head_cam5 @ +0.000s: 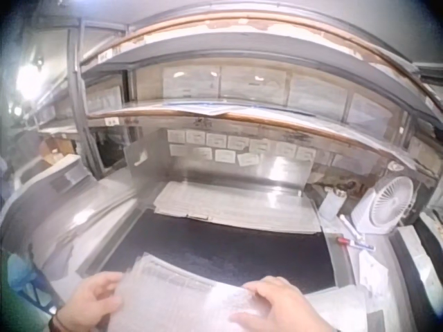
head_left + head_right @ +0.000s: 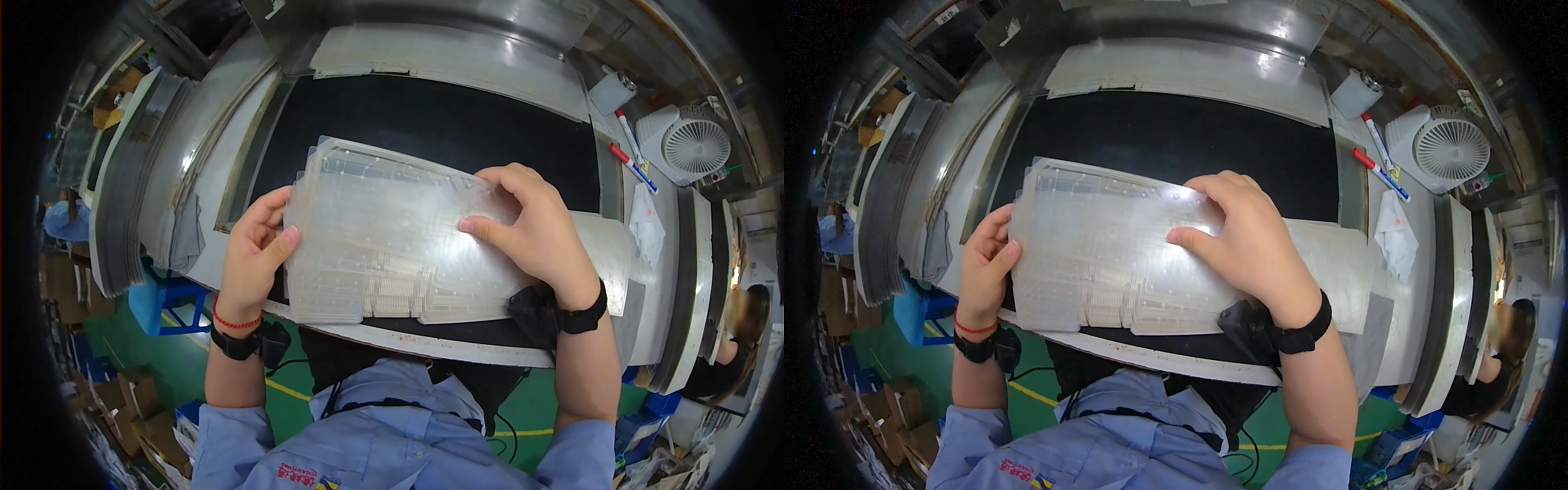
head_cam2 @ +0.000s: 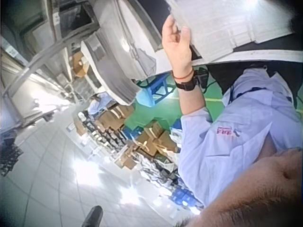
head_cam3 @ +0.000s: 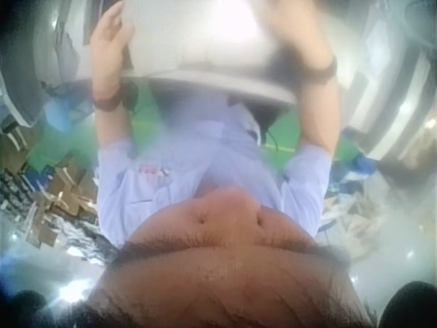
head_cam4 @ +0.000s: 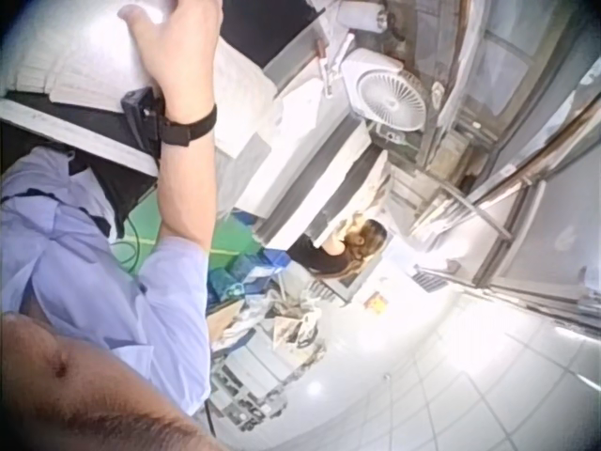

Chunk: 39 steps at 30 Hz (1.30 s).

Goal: Sorting, aligning, and stacking thin translucent plastic or metal plates at an industrial workstation.

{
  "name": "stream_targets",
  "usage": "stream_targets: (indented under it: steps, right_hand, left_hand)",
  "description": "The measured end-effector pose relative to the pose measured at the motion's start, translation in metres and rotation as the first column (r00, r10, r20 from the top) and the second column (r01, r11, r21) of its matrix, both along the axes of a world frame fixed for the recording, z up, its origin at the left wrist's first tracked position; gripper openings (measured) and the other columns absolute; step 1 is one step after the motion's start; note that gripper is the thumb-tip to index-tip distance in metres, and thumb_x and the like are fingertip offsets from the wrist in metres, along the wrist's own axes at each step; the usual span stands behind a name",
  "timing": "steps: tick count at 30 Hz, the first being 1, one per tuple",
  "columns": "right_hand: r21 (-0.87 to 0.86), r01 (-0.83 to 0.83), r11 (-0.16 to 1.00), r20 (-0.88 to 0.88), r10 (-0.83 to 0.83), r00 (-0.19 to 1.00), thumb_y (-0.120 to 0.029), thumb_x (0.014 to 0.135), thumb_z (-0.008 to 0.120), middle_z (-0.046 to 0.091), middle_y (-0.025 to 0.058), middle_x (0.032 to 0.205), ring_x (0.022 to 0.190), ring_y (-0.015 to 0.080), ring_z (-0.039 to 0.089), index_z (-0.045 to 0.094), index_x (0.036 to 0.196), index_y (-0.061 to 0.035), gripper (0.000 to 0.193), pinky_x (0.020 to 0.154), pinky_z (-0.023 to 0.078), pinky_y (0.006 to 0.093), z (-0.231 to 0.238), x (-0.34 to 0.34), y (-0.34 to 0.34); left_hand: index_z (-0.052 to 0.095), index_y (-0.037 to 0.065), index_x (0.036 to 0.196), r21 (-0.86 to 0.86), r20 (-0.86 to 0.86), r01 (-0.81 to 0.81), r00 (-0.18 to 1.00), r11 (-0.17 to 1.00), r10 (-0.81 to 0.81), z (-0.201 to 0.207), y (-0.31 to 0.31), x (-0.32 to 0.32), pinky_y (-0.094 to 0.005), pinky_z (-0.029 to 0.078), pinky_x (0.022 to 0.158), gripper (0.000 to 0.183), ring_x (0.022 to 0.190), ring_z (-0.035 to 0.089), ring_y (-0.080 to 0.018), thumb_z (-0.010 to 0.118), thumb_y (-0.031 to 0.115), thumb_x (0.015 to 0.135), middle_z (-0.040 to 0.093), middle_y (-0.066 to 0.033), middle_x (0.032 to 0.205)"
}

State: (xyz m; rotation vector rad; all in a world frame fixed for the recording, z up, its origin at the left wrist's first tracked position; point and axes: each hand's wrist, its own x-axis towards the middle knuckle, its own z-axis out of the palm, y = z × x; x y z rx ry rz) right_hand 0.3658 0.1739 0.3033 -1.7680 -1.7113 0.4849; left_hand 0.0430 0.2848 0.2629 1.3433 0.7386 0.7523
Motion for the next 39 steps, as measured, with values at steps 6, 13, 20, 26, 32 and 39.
stream_targets:
  steps: [6, 13, 20, 26, 32, 39]
  right_hand:
    - [0.057, 0.041, 0.998, -0.007, -0.04, 0.999, -0.02, 0.071, 0.085, 0.062, 0.0109, 0.092, 0.089, 0.0269, 0.058, 0.066, 0.108, 0.0, 0.045, 0.08, 0.048, 0.0345, 0.001, -0.002, -0.001]
    - [0.069, -0.014, 0.997, 0.046, 0.011, 0.999, -0.02, 0.072, 0.084, 0.063, 0.0108, 0.097, 0.087, 0.0246, 0.06, 0.066, 0.109, -0.0001, 0.046, 0.079, 0.049, 0.0334, -0.003, 0.003, -0.001]
    - [0.038, 0.028, 0.999, -0.076, -0.025, 0.997, -0.021, 0.073, 0.082, 0.063, 0.0136, 0.09, 0.089, 0.0313, 0.059, 0.066, 0.11, 0.0003, 0.045, 0.082, 0.047, 0.0389, -0.004, -0.002, -0.003]
    - [0.007, 0.033, 0.999, -0.019, -0.033, 0.999, -0.021, 0.073, 0.082, 0.063, 0.0127, 0.089, 0.09, 0.0298, 0.058, 0.067, 0.111, 0.0, 0.046, 0.081, 0.046, 0.0385, -0.001, -0.002, -0.001]
    - [-0.081, 0.026, 0.996, -0.075, -0.032, 0.997, -0.021, 0.074, 0.082, 0.065, 0.0136, 0.093, 0.093, 0.0305, 0.06, 0.066, 0.113, -0.0002, 0.047, 0.082, 0.048, 0.0384, 0.005, -0.003, -0.002]
    - [-0.079, 0.102, 0.992, -0.097, -0.11, 0.989, -0.022, 0.074, 0.083, 0.067, 0.0152, 0.1, 0.093, 0.0319, 0.062, 0.066, 0.114, -0.001, 0.048, 0.084, 0.05, 0.0394, 0.002, -0.004, -0.003]
  left_hand:
    - [0.044, -0.007, 0.14, 0.068, -0.002, 0.025, 1.0, 0.997, -0.025, -0.001, 0.0, -0.001, -0.029, 0.051, 0.095, 0.047, 0.111, 0.063, -0.0165, 0.058, 0.001, 0.095, 0.062, -0.0169, 0.129]
    - [0.045, -0.006, 0.139, 0.037, -0.019, -0.022, 1.0, 0.999, 0.023, -0.004, 0.0, 0.0, -0.0285, 0.051, 0.095, 0.044, 0.11, 0.063, -0.0157, 0.056, 0.003, 0.097, 0.065, -0.0145, 0.123]
    - [0.042, -0.004, 0.143, 0.013, 0.053, 0.029, 0.998, 0.999, -0.03, 0.004, 0.0, 0.004, -0.0279, 0.049, 0.096, 0.048, 0.11, 0.064, -0.015, 0.054, 0.003, 0.098, 0.066, -0.0136, 0.123]
    - [0.039, -0.002, 0.146, 0.011, -0.023, -0.026, 0.999, 1.0, 0.026, 0.003, 0.0, 0.003, -0.0275, 0.05, 0.094, 0.05, 0.106, 0.065, -0.0142, 0.052, 0.002, 0.098, 0.067, -0.0135, 0.119]
    - [0.039, -0.002, 0.146, 0.002, -0.006, -0.036, 0.999, 0.999, 0.036, -0.001, 0.001, 0.003, -0.0272, 0.05, 0.093, 0.048, 0.105, 0.065, -0.0136, 0.05, 0.002, 0.099, 0.068, -0.0134, 0.118]
    - [0.035, -0.001, 0.147, 0.009, -0.001, 0.002, 1.0, 1.0, -0.002, 0.0, -0.001, 0.001, -0.028, 0.049, 0.095, 0.052, 0.108, 0.064, -0.0154, 0.05, 0.0, 0.097, 0.065, -0.0161, 0.125]
